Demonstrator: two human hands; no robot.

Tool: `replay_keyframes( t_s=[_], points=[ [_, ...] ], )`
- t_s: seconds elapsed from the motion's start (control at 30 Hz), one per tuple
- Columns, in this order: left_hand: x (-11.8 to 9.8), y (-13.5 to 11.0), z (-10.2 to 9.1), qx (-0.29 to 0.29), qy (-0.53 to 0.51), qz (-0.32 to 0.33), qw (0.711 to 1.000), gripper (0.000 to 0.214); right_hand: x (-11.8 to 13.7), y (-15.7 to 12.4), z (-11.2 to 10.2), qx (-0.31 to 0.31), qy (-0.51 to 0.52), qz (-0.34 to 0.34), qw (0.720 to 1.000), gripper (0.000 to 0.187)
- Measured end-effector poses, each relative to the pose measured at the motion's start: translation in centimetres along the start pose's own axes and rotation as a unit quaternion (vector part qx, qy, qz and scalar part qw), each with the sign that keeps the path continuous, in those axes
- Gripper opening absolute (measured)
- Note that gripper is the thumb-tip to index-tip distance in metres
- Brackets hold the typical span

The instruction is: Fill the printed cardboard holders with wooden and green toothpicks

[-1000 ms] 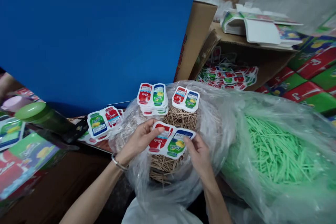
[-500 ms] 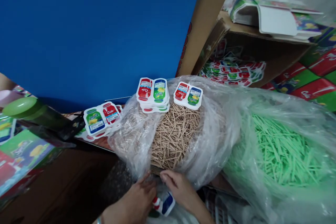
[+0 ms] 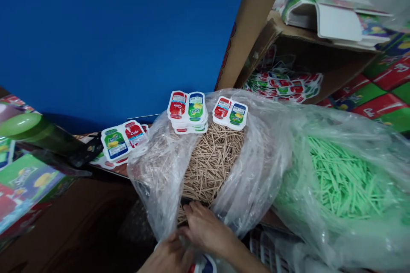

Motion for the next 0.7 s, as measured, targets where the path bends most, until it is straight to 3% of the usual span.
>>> replay_keyframes(
  t_s=[0.13,0.33,0.57,0.7],
  points=[
    [-0.3,0.6,-1.3,-0.039,0.009,0.005,0.999,0.063,-0.2,-0.3,1.0,0.013,-0.029,-0.01,0.999,0.048],
    [-0.2,0.1,-0.4,-0.043,0.004,0.01,0.999,0.058,-0.5,-0.4,4.0,0.017,-0.073,-0.031,0.997,0.036],
    [0.0,0.3,0.0,-0.017,-0.022,0.019,0.999,0.05,-1.1,-0.8,3.1,0.058,-0.049,-0.055,0.996,0.038],
    [0.0,0.4,0.3,-0.005,-0.035,0.013,0.999,0.04,-0.6,-0.9,3.6,0.082,-0.05,-0.068,0.993,0.029]
  ],
)
Point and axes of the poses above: each hand's wrist, its own y-axis towards the middle knuckle, its own z-axis out of the palm, x = y × z, the point moved 10 cm from there along y, towards the middle knuckle, and after that the axes turned 1 degree about -x, right-handed, at the moved point
